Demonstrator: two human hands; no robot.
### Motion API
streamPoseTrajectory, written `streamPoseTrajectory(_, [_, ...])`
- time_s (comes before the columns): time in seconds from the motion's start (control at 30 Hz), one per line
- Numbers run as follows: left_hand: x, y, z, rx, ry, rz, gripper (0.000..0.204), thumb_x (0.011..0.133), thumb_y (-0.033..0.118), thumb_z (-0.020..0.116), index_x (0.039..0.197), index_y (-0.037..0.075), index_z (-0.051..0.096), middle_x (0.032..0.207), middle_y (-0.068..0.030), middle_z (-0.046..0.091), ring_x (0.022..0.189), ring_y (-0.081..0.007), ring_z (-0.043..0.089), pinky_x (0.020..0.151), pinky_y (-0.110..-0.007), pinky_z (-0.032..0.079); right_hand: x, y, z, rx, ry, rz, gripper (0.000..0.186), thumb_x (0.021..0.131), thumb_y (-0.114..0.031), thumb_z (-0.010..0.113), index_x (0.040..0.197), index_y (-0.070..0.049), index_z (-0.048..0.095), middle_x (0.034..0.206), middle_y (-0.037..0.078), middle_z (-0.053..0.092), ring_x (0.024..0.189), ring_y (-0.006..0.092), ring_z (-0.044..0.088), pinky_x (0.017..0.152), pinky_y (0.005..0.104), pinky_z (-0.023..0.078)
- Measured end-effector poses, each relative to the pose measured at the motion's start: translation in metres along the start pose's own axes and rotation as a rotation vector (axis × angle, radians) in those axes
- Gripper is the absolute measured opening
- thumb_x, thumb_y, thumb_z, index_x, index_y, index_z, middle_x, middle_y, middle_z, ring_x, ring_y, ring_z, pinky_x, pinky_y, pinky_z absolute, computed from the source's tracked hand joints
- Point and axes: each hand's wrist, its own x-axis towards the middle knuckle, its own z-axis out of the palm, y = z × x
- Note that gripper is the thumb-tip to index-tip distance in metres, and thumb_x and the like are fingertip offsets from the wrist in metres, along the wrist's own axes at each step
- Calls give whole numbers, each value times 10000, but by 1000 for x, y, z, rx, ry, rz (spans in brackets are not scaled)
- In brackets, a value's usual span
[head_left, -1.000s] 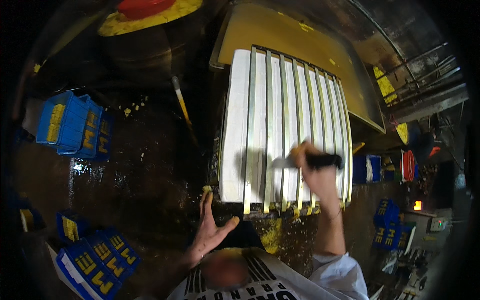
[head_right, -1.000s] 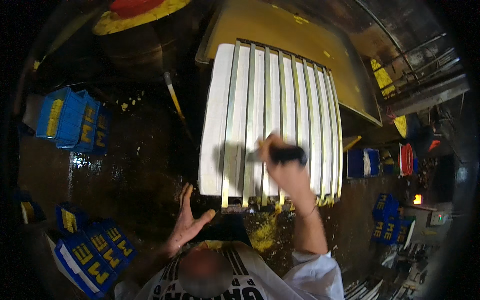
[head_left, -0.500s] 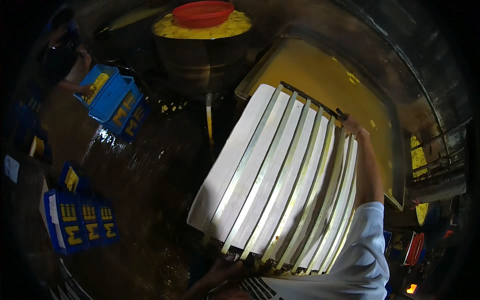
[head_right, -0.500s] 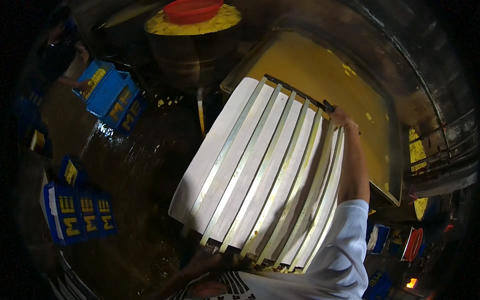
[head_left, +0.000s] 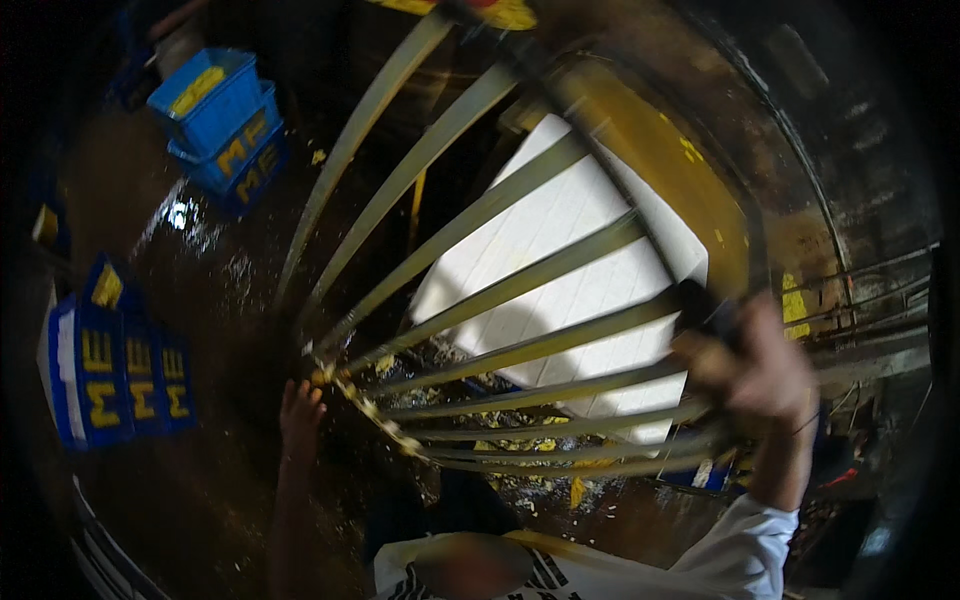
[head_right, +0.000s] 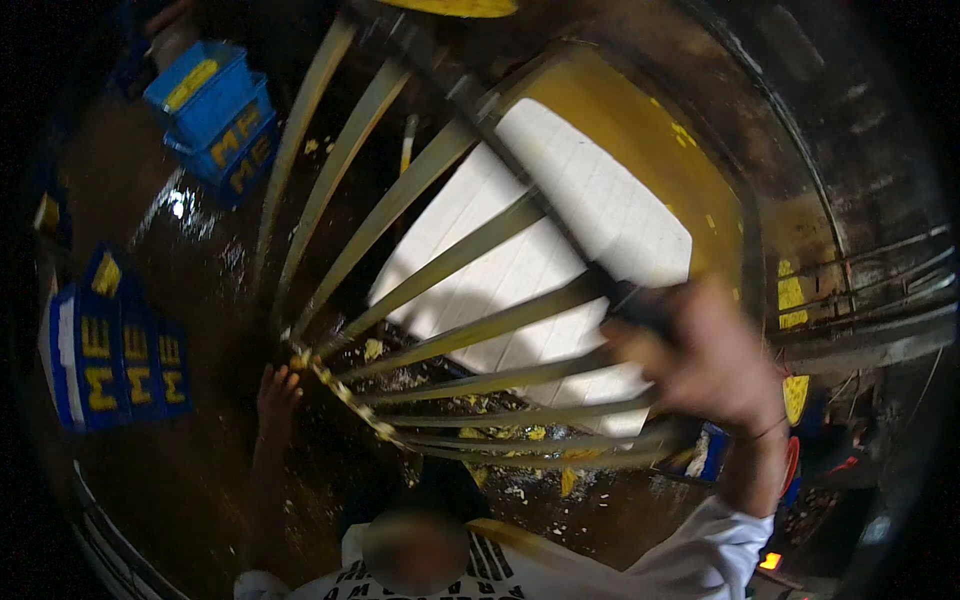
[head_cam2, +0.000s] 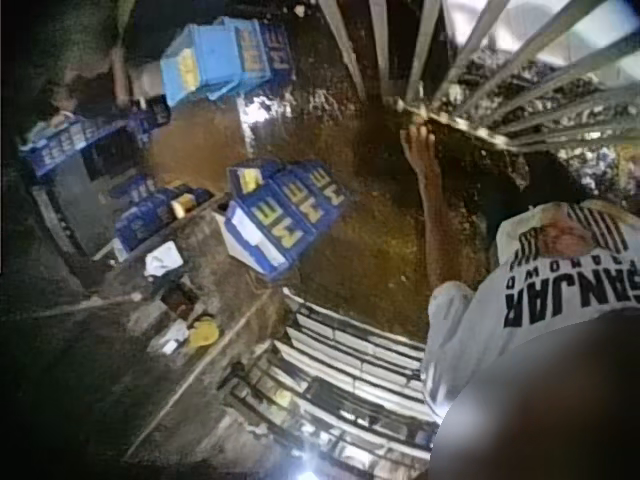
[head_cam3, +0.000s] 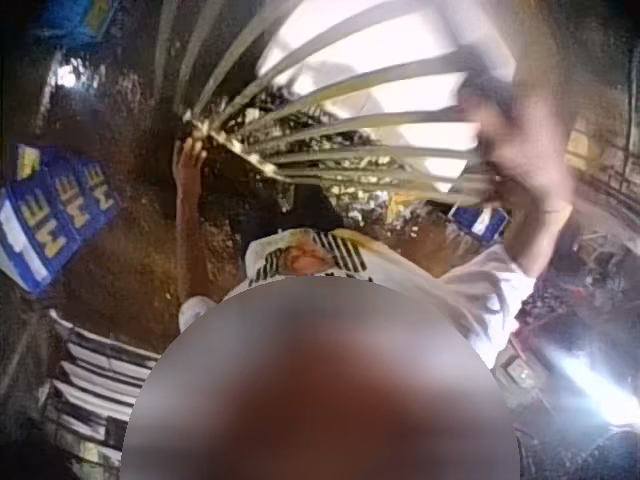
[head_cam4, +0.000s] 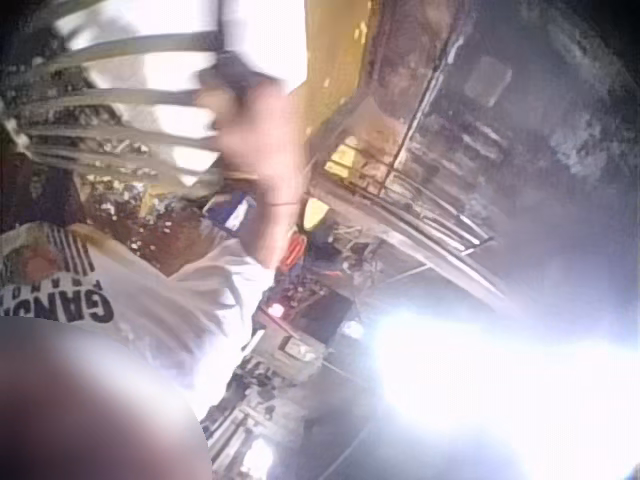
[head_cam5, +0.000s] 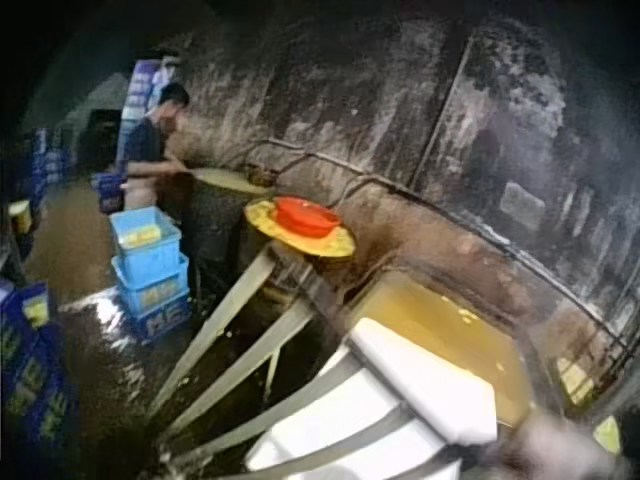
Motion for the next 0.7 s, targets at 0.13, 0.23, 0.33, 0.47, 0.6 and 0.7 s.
streamPoseTrajectory(0.13, [-28, -29, -43, 244, 218, -257, 591, 983, 159, 561, 1507, 133, 289, 1344, -118, 518, 1114, -241, 573, 884, -389, 515, 16, -54, 201, 376, -33, 53, 304, 906, -214, 604, 967, 82, 579, 664, 229, 616, 597, 371, 643, 589, 471, 510])
streamPoseTrajectory(0.23, [-119, -107, -160, 289, 304, -147, 543, 936, 107, 632, 1425, 84, 398, 1162, -93, 597, 895, -210, 621, 690, -323, 542, 93, -54, 372, 428, 219, 40, 318, 887, -193, 610, 985, 106, 564, 663, 275, 599, 622, 424, 643, 586, 488, 503])
streamPoseTrajectory(0.33, [-229, -147, -199, 681, 614, -337, 530, 934, 132, 640, 1406, 82, 405, 1149, -104, 593, 905, -235, 617, 739, -359, 543, 158, -34, 502, 532, 88, 332, 368, 890, -269, 616, 1004, 80, 596, 790, 257, 649, 794, 426, 660, 733, 477, 517])
streamPoseTrajectory(0.47, [-365, -159, -225, 595, 849, -786, 506, 935, 164, 646, 1379, 91, 413, 1149, -121, 579, 940, -254, 611, 823, -414, 545, 201, -5, 600, 572, -102, 619, 421, 889, -271, 635, 1027, 126, 597, 864, 269, 670, 867, 411, 665, 769, 485, 517])
streamPoseTrajectory(0.6, [-444, -163, -236, 557, 944, -977, 485, 937, 196, 653, 1352, 101, 422, 1149, -138, 566, 974, -272, 606, 907, -470, 548, 192, 26, 633, 605, -289, 740, 383, 888, -213, 599, 1031, 142, 609, 932, 297, 667, 932, 407, 645, 813, 472, 505])
streamPoseTrajectory(0.7, [-402, -160, -205, 568, 886, -970, 551, 925, 186, 655, 1401, 80, 398, 1250, -146, 525, 996, -285, 610, 808, -415, 548, 131, 110, 664, 740, -130, 789, 343, 874, -162, 559, 1050, 126, 621, 910, 280, 670, 907, 376, 642, 792, 443, 499])
